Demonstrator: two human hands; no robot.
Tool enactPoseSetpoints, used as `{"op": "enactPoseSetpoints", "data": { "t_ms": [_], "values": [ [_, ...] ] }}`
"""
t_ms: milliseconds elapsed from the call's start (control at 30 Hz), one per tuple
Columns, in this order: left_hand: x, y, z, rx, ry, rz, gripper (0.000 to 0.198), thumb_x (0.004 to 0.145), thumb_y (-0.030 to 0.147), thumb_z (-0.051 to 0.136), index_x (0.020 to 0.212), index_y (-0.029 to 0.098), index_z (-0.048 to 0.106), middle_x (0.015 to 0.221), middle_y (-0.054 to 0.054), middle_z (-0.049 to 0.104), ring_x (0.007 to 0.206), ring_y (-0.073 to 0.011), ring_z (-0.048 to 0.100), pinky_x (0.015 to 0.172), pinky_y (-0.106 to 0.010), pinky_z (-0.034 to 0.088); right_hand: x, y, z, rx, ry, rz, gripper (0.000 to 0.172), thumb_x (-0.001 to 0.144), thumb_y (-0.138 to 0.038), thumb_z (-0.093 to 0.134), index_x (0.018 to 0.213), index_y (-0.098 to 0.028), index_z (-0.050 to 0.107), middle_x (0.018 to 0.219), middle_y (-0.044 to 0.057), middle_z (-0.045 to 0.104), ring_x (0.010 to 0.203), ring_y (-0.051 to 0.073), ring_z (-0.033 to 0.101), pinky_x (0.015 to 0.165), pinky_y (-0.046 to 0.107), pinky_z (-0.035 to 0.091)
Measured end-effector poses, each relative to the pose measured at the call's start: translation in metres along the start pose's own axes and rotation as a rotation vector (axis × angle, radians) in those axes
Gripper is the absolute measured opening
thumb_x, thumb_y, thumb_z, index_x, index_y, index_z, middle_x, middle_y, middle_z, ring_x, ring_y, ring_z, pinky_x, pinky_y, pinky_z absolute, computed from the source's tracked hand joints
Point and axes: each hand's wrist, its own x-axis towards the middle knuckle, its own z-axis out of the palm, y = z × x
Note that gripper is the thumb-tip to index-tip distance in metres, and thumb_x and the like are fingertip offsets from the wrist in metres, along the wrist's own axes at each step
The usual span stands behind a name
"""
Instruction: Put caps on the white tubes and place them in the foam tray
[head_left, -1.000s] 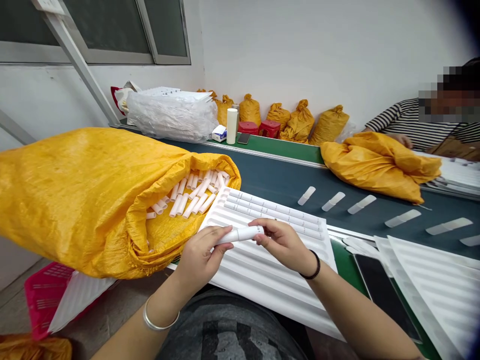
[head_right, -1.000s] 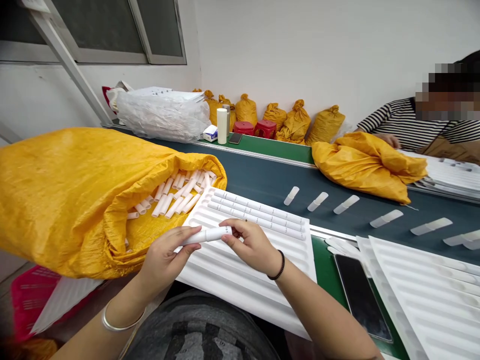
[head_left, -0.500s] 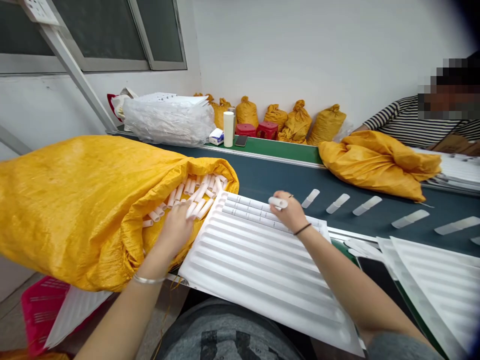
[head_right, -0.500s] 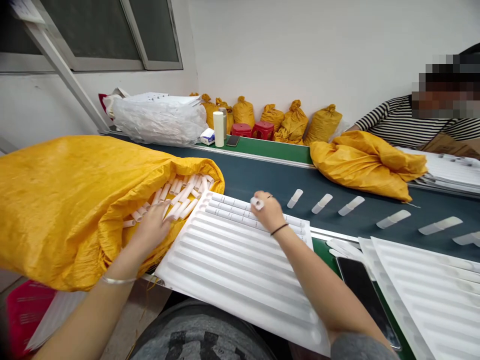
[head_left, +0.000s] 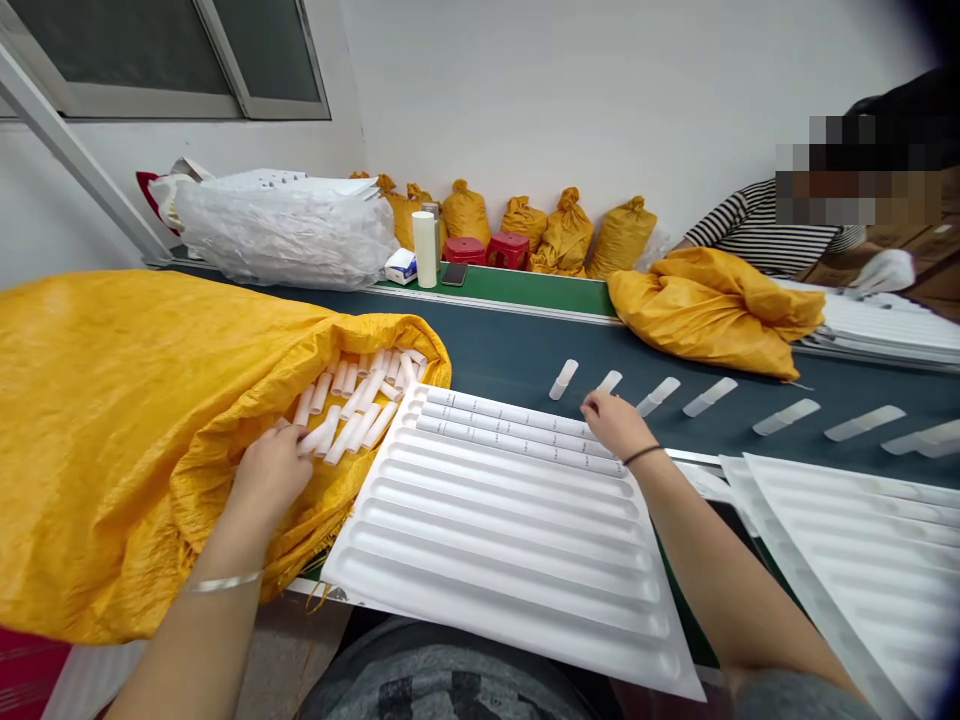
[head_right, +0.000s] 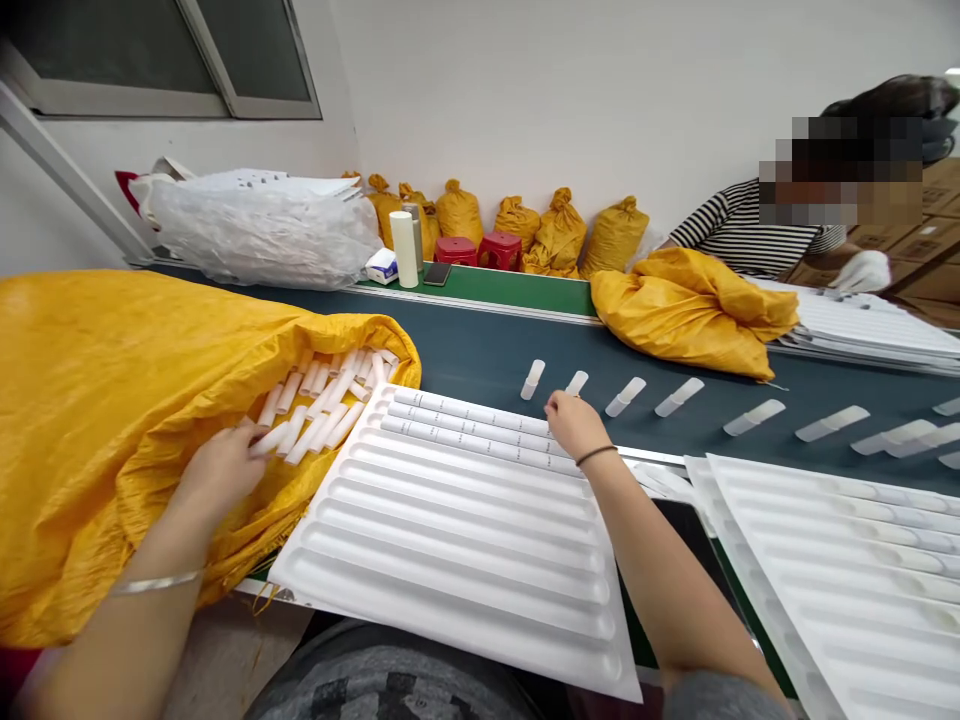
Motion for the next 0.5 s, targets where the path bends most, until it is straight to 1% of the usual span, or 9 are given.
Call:
{"op": "enactPoseSetpoints", "data": {
  "t_ms": [67, 133, 167, 233, 300, 333, 433, 500],
  "values": [
    [-0.019, 0.015, -0.002, -0.095, 0.059, 0.133, 0.032, 0.079, 0.028, 0.053, 0.108, 0.016, 0.06, 0.114, -0.012, 0.061, 0.11, -0.0304, 0.054, 0.098, -0.041, 0.039, -0.027, 0.014, 0.001, -0.029, -0.035, -0.051, 0.016, 0.085, -0.018, 0.049, 0.085, -0.016, 0.065, 0.084, 0.009, 0.066, 0.083, 0.022, 0.061, 0.075, 0.03, 0.042],
    [-0.037, 0.037, -0.001, -0.28, 0.101, 0.307, 0.029, 0.083, 0.032, 0.052, 0.108, 0.02, 0.06, 0.113, -0.007, 0.061, 0.11, -0.0245, 0.054, 0.1, -0.035, 0.039, -0.048, 0.026, 0.007, -0.048, -0.069, -0.087, 0.01, 0.078, -0.016, 0.056, 0.079, -0.016, 0.066, 0.08, 0.009, 0.066, 0.077, 0.022, 0.061, 0.072, 0.031, 0.043],
    [-0.044, 0.049, -0.001, -0.382, 0.105, 0.388, 0.026, 0.084, 0.032, 0.053, 0.107, 0.02, 0.06, 0.111, -0.006, 0.062, 0.108, -0.0227, 0.055, 0.098, -0.034, 0.04, -0.056, 0.031, 0.01, -0.053, -0.073, -0.105, 0.009, 0.076, -0.016, 0.059, 0.08, -0.016, 0.067, 0.082, 0.009, 0.066, 0.078, 0.023, 0.061, 0.072, 0.031, 0.044],
    [-0.057, 0.069, 0.001, -0.557, 0.09, 0.51, 0.022, 0.085, 0.028, 0.055, 0.105, 0.02, 0.061, 0.107, -0.006, 0.063, 0.105, -0.021, 0.057, 0.096, -0.033, 0.042, -0.066, 0.038, 0.018, -0.056, -0.058, -0.144, 0.014, 0.075, -0.018, 0.062, 0.088, -0.016, 0.067, 0.09, 0.01, 0.065, 0.083, 0.024, 0.061, 0.075, 0.032, 0.045],
    [-0.065, 0.083, 0.002, -0.658, 0.072, 0.566, 0.022, 0.085, 0.023, 0.058, 0.106, 0.021, 0.061, 0.106, -0.006, 0.063, 0.104, -0.0197, 0.057, 0.095, -0.032, 0.043, -0.07, 0.044, 0.024, -0.058, -0.019, -0.173, 0.021, 0.075, -0.018, 0.062, 0.095, -0.015, 0.067, 0.096, 0.011, 0.063, 0.088, 0.025, 0.06, 0.08, 0.034, 0.046],
    [-0.068, 0.087, 0.003, -0.697, 0.071, 0.583, 0.023, 0.084, 0.021, 0.059, 0.107, 0.021, 0.062, 0.106, -0.006, 0.064, 0.104, -0.0192, 0.057, 0.094, -0.032, 0.043, -0.072, 0.046, 0.026, -0.059, 0.005, -0.177, 0.022, 0.076, -0.018, 0.061, 0.096, -0.014, 0.066, 0.097, 0.012, 0.062, 0.087, 0.025, 0.06, 0.081, 0.035, 0.046],
    [-0.076, 0.09, 0.006, -0.796, 0.05, 0.61, 0.027, 0.081, 0.018, 0.064, 0.108, 0.022, 0.064, 0.105, -0.005, 0.065, 0.104, -0.0184, 0.058, 0.095, -0.031, 0.042, -0.074, 0.053, 0.031, -0.048, 0.071, -0.187, 0.021, 0.079, -0.019, 0.056, 0.096, -0.012, 0.066, 0.096, 0.013, 0.062, 0.084, 0.025, 0.061, 0.077, 0.036, 0.049],
    [-0.081, 0.09, 0.008, -0.882, -0.006, 0.583, 0.028, 0.079, 0.017, 0.067, 0.107, 0.023, 0.065, 0.105, -0.005, 0.066, 0.104, -0.0183, 0.058, 0.096, -0.031, 0.042, -0.076, 0.057, 0.034, -0.032, 0.107, -0.213, 0.024, 0.081, -0.022, 0.054, 0.1, -0.013, 0.066, 0.098, 0.013, 0.062, 0.085, 0.025, 0.061, 0.077, 0.036, 0.05]
  ]
}}
